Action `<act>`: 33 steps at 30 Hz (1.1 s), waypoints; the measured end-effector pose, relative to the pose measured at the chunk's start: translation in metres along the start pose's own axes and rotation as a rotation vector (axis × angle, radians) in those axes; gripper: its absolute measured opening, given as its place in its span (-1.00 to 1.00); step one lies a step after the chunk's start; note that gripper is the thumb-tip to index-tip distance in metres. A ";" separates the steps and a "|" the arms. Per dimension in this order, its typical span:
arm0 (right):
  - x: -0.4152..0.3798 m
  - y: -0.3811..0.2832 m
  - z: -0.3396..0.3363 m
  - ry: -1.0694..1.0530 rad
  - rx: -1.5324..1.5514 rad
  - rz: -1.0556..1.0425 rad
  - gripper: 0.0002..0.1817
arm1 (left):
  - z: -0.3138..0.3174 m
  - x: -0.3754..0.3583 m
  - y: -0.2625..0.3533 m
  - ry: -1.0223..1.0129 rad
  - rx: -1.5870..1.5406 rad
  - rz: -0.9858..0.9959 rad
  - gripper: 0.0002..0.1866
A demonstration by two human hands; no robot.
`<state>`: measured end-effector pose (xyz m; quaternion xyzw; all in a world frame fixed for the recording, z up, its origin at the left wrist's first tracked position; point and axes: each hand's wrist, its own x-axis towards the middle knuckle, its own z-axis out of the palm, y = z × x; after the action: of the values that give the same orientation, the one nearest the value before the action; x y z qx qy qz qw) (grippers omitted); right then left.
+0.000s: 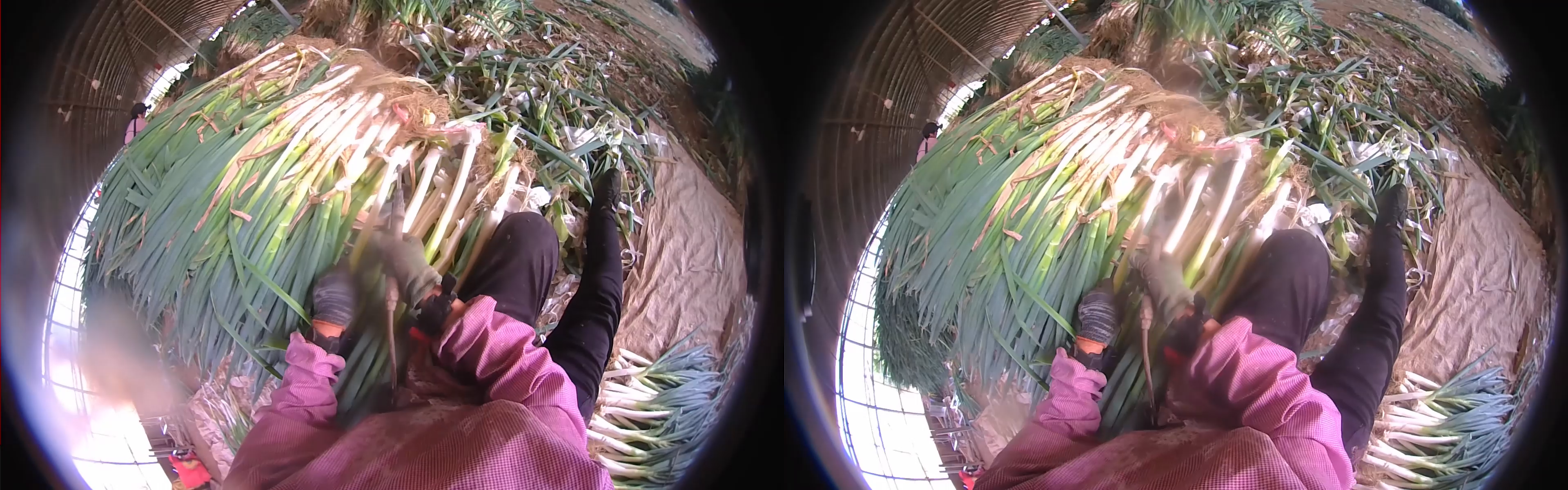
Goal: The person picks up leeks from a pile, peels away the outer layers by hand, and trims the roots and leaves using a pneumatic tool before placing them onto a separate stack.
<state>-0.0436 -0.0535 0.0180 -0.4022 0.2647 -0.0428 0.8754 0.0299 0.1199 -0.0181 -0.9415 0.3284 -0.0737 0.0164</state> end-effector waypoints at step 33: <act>-0.072 0.024 -0.008 0.215 0.255 -0.250 -0.66 | -0.018 0.008 0.056 -0.232 -0.031 0.327 -0.82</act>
<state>-0.1124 -0.0221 0.0272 -0.3108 0.2970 -0.2272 0.8738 -0.0016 0.0713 -0.0038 -0.8779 0.4740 0.0441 0.0516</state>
